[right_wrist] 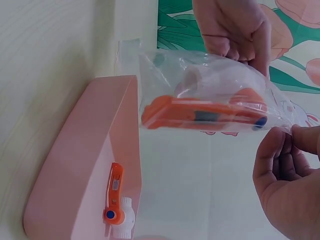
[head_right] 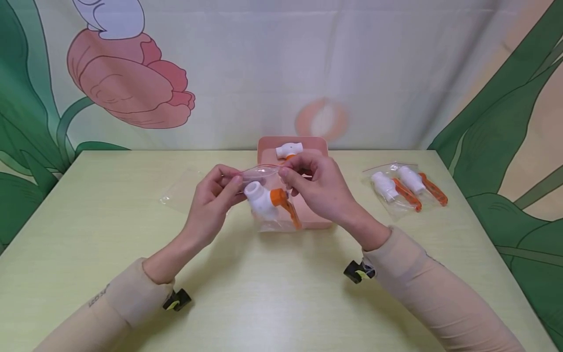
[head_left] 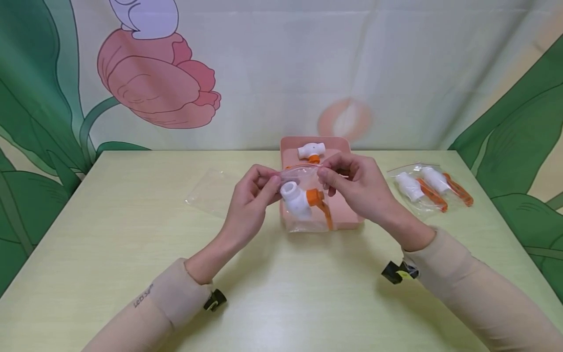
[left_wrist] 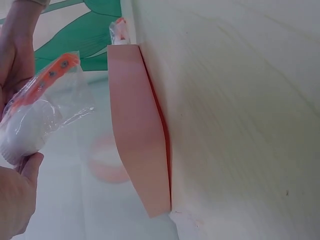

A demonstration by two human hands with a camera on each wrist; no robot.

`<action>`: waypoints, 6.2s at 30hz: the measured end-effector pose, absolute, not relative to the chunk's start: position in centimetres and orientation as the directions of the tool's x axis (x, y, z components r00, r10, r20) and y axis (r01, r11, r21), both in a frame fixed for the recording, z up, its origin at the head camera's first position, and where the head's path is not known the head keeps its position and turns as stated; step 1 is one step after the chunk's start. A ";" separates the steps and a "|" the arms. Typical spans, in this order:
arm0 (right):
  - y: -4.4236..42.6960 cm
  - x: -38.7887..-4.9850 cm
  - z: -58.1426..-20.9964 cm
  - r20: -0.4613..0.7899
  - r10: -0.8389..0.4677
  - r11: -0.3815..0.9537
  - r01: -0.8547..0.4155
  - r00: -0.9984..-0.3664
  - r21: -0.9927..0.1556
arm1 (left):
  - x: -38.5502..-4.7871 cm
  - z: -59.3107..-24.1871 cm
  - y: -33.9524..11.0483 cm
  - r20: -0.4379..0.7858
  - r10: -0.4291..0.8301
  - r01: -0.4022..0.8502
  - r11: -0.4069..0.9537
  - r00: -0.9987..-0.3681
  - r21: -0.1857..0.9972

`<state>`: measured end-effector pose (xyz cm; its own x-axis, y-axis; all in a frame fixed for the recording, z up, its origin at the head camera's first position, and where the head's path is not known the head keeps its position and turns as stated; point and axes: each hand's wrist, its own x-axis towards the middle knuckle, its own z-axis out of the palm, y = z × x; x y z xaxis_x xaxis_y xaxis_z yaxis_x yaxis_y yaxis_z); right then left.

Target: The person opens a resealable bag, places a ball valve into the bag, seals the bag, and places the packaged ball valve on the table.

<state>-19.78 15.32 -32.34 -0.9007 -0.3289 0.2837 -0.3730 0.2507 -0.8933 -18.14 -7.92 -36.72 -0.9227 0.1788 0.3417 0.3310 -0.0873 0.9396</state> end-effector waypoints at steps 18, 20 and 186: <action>15.4 -19.8 -32.8 0.291 -0.352 0.198 -0.375 -0.890 -0.906 | -18.0 -36.2 -7.9 0.431 0.095 0.436 0.028 -0.897 0.900; 15.4 -19.9 -32.8 0.293 -0.360 0.189 -0.377 -0.886 -0.907 | -18.0 -36.2 -7.7 0.451 0.087 0.456 0.037 -0.888 0.889; 16.4 -19.6 -32.4 0.589 -0.558 0.430 -0.811 -0.584 -0.398 | -17.8 -35.7 -8.9 0.518 0.386 0.641 0.356 -0.763 0.680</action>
